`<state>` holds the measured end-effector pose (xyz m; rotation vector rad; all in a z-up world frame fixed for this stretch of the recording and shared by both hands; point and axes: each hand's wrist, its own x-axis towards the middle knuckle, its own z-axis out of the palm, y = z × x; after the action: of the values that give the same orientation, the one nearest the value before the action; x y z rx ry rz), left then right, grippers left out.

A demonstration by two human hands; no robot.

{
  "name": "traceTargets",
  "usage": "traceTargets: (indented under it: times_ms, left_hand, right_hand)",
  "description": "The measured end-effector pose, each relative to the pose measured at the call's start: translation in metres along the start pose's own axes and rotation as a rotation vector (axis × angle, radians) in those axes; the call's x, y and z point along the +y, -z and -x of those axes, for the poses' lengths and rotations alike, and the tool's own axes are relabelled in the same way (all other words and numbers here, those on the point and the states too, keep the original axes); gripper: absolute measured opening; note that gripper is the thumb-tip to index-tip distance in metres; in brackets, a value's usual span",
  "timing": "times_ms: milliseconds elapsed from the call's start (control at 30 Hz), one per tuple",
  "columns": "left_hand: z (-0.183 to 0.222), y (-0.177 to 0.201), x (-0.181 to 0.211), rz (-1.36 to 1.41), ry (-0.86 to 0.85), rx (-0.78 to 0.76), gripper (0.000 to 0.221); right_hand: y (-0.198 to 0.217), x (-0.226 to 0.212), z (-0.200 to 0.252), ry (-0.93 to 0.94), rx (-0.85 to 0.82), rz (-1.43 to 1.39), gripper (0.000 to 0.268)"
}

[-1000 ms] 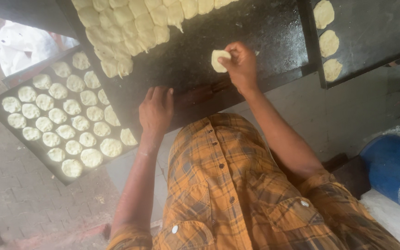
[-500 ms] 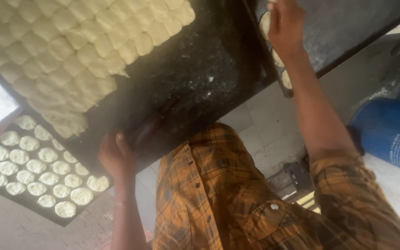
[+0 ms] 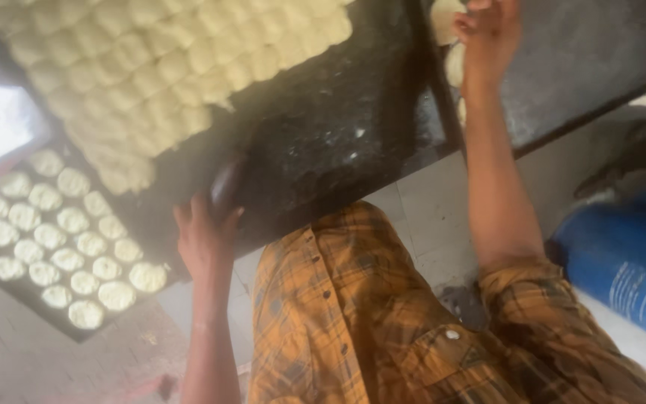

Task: The person takes small pieces of dough from a large pile, uses a rolling pin to flatten each piece into a disk, and places the flattened disks onto a baking tray.

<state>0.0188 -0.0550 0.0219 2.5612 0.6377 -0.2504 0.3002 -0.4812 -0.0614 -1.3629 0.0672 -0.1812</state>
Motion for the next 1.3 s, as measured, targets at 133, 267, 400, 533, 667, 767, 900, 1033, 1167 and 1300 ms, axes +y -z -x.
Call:
traceTargets:
  times_ms: [133,267,400,533,667,767,900,1033,1167,1300]
  left_hand:
    - [0.0,0.016,-0.024,0.05,-0.077,0.03,0.062]
    - [0.006,0.03,-0.06,0.009,-0.146,0.033,0.053]
    - [0.013,0.036,-0.089,0.053,-0.251,0.088,0.055]
    - [0.014,0.031,-0.102,0.07,-0.322,0.152,0.055]
    - [0.011,0.023,-0.096,0.017,-0.318,0.167,0.057]
    - [0.015,0.027,-0.09,0.033,-0.331,0.177,0.054]
    - [0.016,0.029,-0.085,0.057,-0.321,0.169,0.048]
    - [0.01,0.025,-0.079,0.036,-0.335,0.173,0.044]
    - [-0.003,0.019,-0.07,0.017,-0.3,0.167,0.047]
    - [-0.007,0.015,-0.062,-0.034,-0.227,0.11,0.045]
  right_hand:
    - [-0.069,-0.021,0.041,-0.068,-0.03,0.17,0.003]
    - [-0.177,0.019,0.108,-0.376,-0.41,0.226,0.018]
    - [-0.262,0.065,0.169,-0.345,-0.529,0.629,0.031]
    - [-0.32,0.112,0.181,0.451,-0.306,0.973,0.047]
    - [-0.337,0.118,0.178,0.085,-0.339,0.767,0.031]
    - [-0.303,0.071,0.185,-0.137,-0.487,0.171,0.034]
    - [-0.215,0.004,0.207,0.01,-0.473,-0.024,0.051]
    - [-0.156,0.003,0.215,0.255,-0.324,0.88,0.027]
    - [-0.139,-0.002,0.206,0.583,-0.28,1.177,0.033]
    - [-0.146,0.013,0.202,0.52,-0.715,1.026,0.017]
